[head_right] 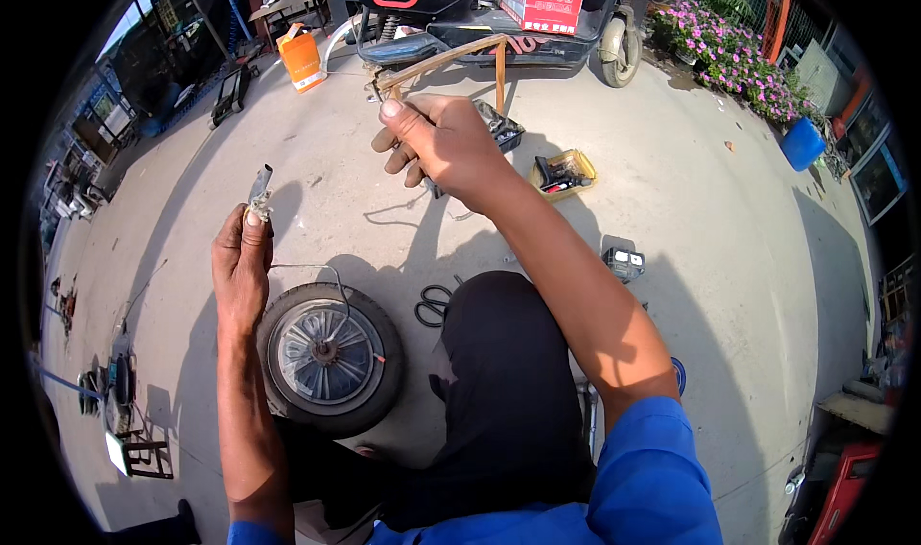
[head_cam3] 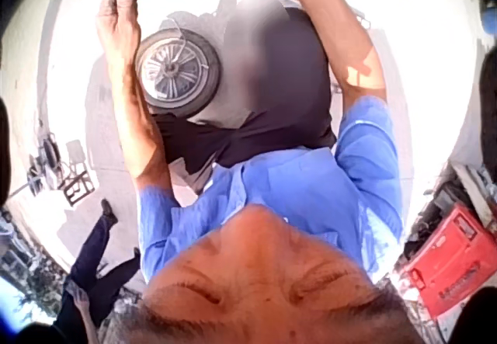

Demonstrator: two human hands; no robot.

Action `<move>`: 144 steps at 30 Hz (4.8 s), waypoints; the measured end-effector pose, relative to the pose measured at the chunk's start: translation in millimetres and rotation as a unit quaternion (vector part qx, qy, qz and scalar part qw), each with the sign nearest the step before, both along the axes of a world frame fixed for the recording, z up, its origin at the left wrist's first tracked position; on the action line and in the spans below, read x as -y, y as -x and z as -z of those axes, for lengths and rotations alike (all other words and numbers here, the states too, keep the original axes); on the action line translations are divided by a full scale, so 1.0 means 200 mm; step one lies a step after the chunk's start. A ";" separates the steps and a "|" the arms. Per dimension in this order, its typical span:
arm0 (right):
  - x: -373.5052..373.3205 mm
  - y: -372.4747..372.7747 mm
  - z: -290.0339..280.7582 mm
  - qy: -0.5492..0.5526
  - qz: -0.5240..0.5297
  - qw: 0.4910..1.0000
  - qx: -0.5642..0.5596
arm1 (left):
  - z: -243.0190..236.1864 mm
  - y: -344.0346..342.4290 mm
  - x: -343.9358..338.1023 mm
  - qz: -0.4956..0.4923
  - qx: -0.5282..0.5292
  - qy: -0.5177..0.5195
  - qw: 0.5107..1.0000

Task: The person sits on the ground and manipulates a small electrical component with wires, repeatedly twisting and adjusting the connections by hand. The person occasionally picks up a tool from the ground but primarily uses their hands to work on the component.

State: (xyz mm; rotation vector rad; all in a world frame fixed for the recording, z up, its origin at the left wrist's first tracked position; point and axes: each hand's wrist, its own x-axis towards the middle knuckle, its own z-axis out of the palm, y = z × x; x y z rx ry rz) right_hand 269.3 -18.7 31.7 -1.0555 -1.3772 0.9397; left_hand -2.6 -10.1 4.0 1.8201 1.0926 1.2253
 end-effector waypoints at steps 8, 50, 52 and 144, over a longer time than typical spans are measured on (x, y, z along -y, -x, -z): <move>0.33 -0.74 0.99 0.263 0.180 0.947 0.042 | 0.04 0.06 -0.04 -0.024 0.033 0.042 0.998; 0.73 -1.10 1.94 0.353 0.333 0.813 -0.322 | 0.17 0.02 -0.08 -0.025 0.053 0.113 0.992; 0.71 -1.11 1.95 0.340 0.325 0.803 -0.366 | 0.17 0.03 -0.08 -0.020 0.051 0.113 0.992; 0.72 -0.96 1.98 0.255 0.299 0.791 0.470 | 0.22 -0.11 -0.04 0.067 0.010 0.144 0.987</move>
